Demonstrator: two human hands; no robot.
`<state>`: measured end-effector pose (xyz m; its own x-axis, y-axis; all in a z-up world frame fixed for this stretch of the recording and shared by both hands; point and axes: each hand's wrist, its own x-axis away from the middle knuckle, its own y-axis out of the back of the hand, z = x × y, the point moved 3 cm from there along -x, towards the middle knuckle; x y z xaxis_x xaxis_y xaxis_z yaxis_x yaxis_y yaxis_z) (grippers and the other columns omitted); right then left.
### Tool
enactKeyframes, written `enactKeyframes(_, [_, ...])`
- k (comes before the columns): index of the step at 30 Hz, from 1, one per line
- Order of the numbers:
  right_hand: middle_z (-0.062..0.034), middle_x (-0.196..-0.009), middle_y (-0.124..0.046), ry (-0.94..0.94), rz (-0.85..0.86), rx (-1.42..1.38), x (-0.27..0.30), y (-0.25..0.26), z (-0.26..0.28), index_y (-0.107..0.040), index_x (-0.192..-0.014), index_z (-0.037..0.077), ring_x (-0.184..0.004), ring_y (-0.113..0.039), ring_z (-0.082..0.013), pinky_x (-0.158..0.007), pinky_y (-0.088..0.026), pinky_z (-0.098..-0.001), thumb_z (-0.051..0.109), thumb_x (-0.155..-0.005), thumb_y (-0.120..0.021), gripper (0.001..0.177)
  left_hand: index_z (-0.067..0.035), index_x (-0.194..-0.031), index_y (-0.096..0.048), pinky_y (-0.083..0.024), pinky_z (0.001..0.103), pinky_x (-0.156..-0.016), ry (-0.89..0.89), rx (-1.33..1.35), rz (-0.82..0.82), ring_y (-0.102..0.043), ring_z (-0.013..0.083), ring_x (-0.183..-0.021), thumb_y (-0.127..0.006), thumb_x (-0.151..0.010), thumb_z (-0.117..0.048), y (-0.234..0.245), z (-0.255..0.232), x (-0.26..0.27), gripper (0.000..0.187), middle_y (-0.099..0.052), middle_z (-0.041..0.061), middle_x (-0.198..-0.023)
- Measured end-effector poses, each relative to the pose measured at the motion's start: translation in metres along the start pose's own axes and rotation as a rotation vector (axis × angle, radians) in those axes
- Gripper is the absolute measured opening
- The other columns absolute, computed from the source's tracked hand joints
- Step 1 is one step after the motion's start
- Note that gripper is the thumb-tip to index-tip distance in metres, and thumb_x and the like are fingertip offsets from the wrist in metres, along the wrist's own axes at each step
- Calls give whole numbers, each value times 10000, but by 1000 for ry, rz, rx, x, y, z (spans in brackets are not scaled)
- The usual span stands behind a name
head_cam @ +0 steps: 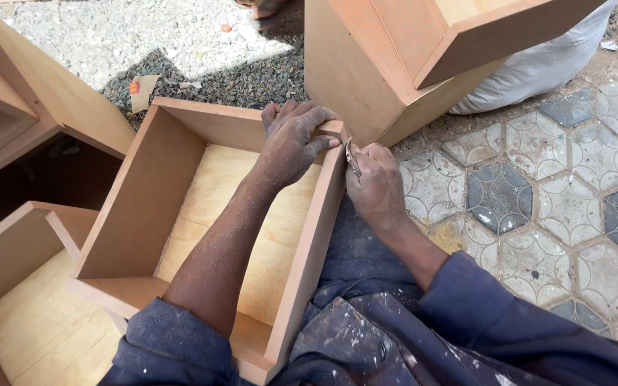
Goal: Sanding the edges and surfaces of wooden drawers using sandpaper to smooth the finish.
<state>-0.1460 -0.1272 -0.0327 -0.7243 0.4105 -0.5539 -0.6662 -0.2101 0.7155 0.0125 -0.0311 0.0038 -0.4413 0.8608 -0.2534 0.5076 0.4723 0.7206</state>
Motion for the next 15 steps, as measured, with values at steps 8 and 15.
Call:
enactKeyframes(8, [-135,-976,-691,-151,102,-206,-27,17,-2,-753,-1175,86,-966,-662,-307,-932,-518,-431,83,-952,-614,263,-268,-1191,-602,-246,425,-1070,73,55,14,-605,206,-1101,-821,-851,-354,-2,-4,5,413,-700,-29,-1063])
enactKeyframes(15, [-176,-1170,-692,-212,401,-380,-48,33,-13,-705,-1224,109,-1117,-660,-367,-939,-507,-515,203,-914,-649,329,-241,-1137,-553,-251,441,-1090,69,85,-3,-611,214,-1126,-845,-821,-345,-2,-2,4,443,-692,-15,-1080])
